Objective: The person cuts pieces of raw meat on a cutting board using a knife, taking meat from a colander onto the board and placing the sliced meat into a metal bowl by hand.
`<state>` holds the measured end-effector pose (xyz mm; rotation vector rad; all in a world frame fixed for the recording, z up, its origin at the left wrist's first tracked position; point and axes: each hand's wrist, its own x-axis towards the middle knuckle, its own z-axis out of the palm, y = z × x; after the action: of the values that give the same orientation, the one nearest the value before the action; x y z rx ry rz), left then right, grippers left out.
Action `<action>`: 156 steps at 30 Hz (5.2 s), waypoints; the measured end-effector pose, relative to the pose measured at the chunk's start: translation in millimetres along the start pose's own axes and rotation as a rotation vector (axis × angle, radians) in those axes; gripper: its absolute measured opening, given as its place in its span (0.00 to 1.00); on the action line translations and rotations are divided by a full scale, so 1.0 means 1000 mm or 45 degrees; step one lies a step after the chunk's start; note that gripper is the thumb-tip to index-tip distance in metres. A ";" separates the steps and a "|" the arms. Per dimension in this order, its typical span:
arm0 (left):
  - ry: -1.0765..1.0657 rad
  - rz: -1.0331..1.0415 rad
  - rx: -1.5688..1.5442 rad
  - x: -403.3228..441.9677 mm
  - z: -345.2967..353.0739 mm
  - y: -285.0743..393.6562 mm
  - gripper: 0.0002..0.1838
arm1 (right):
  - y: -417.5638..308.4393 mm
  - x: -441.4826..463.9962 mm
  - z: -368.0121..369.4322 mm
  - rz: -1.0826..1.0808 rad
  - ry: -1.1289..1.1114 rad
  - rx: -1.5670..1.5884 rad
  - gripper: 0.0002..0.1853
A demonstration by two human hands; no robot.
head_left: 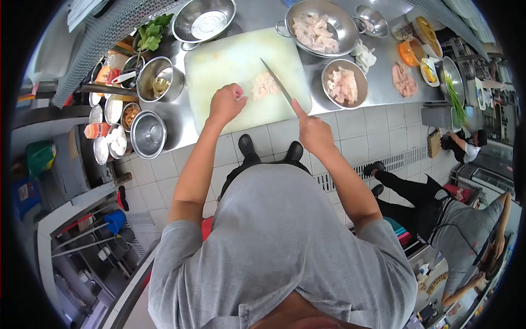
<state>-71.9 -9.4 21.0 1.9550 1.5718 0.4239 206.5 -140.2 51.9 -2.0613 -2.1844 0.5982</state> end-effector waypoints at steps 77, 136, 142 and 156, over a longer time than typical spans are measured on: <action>0.276 -0.203 -0.839 -0.050 -0.056 -0.016 0.18 | 0.004 -0.026 -0.102 -0.376 0.348 2.248 0.16; -0.454 0.386 0.446 0.094 -0.106 0.090 0.24 | 0.004 0.092 -0.004 -0.456 0.422 0.276 0.28; -0.956 -0.206 0.124 0.067 -0.081 0.083 0.19 | -0.033 0.141 -0.004 -0.196 -0.037 0.212 0.28; -0.028 0.174 0.179 0.045 0.005 -0.005 0.09 | 0.008 0.030 -0.013 0.182 -0.279 0.602 0.23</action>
<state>-61.4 33.8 9.4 2.1756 1.4949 0.3541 215.9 -107.7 55.2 -1.9705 -1.7635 1.2688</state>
